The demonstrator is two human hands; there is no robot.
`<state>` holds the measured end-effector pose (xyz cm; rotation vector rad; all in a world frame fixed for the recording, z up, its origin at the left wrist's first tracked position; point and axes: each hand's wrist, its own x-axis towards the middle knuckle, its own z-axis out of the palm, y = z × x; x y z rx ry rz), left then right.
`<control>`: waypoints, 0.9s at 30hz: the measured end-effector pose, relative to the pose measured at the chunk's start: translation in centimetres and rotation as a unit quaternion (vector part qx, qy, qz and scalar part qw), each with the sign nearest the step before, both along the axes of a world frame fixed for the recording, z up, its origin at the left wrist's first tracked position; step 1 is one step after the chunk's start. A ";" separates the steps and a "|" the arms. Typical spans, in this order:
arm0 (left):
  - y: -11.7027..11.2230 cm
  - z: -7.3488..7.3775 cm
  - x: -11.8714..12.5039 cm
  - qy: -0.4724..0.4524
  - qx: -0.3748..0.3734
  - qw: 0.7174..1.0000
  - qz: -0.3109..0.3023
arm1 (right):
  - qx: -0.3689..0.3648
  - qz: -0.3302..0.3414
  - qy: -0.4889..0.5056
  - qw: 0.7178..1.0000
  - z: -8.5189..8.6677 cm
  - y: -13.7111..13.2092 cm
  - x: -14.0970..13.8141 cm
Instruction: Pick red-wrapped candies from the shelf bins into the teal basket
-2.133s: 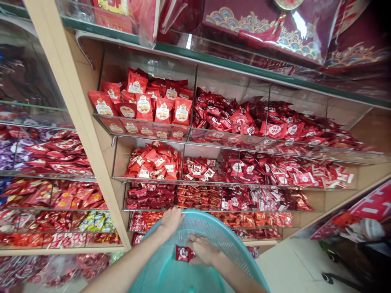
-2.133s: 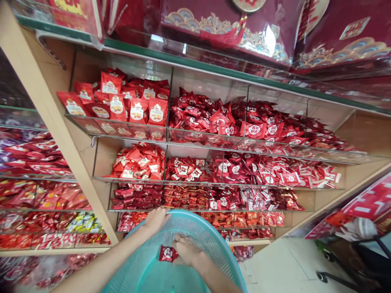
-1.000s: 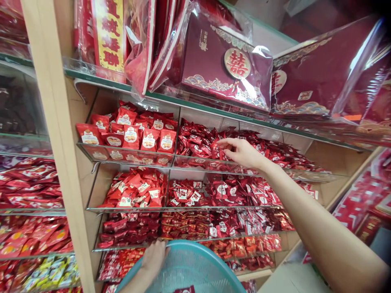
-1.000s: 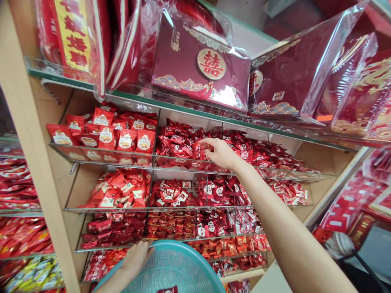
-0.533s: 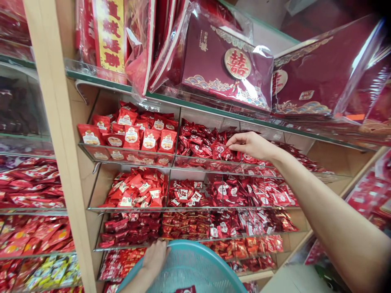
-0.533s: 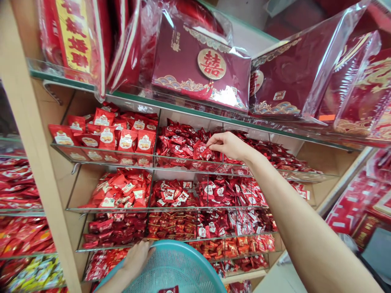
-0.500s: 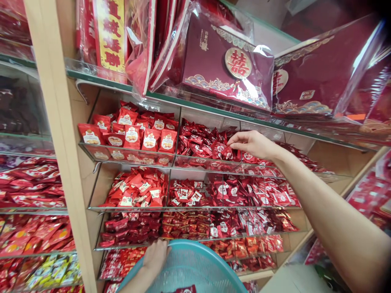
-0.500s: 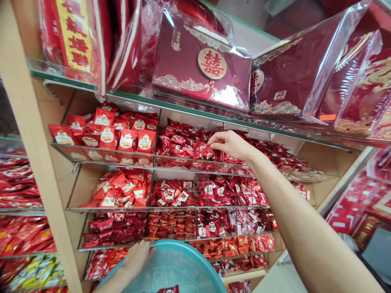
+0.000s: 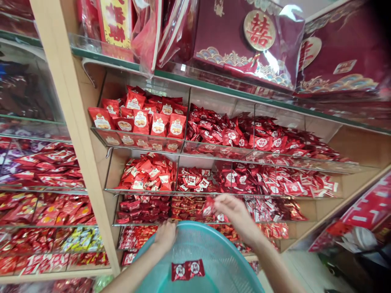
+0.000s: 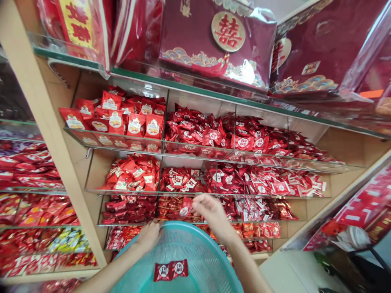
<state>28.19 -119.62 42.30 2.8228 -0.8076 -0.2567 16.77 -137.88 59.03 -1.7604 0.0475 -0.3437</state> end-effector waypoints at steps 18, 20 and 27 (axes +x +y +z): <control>1.9 0.3 0.0 0.121 -0.188 0.973 -0.055 | 0.161 -0.011 0.135 0.978 -17.5 2.2 -0.9; 2.0 0.3 0.0 0.138 -0.192 0.969 -0.073 | 0.125 0.003 0.127 0.984 -17.7 2.6 -1.0; 2.5 -0.6 0.3 0.147 -0.198 0.964 -0.098 | 0.156 0.027 0.137 0.978 -17.4 3.1 -1.0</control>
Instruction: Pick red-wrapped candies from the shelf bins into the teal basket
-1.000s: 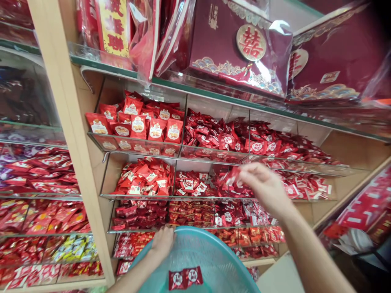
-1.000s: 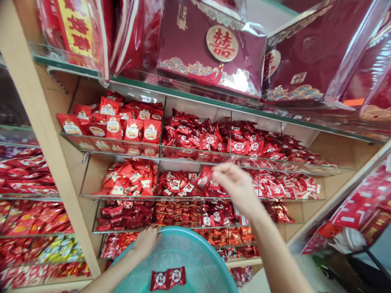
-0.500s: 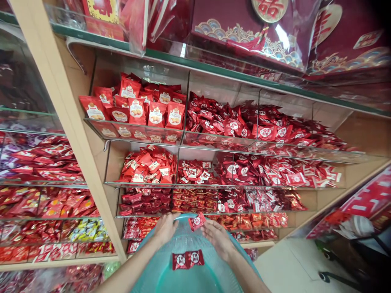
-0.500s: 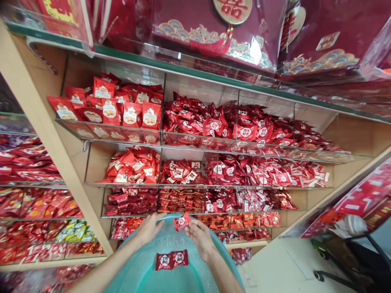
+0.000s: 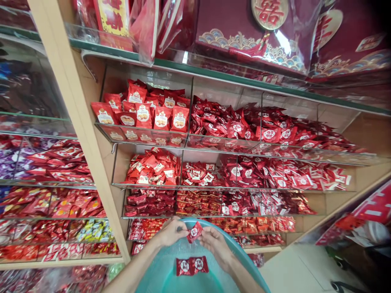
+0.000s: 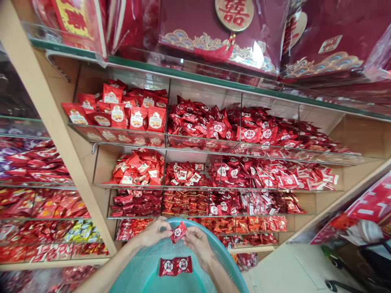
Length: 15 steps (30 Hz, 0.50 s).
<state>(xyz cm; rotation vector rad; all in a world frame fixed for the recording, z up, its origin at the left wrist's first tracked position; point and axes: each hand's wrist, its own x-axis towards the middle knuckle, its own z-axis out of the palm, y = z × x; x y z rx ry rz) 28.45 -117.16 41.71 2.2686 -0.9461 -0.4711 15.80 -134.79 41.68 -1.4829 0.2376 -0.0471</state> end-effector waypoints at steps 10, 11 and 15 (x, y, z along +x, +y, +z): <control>0.0 0.8 0.0 -0.024 0.037 0.999 -0.029 | -0.010 -0.050 -0.015 0.999 -0.7 1.1 1.3; 0.0 0.9 0.0 -0.022 0.038 0.999 -0.029 | -0.019 -0.061 -0.016 0.998 -0.9 1.1 1.3; -0.1 1.2 0.2 -0.004 0.031 0.999 -0.033 | -0.043 -0.087 0.002 0.995 -1.5 1.2 1.5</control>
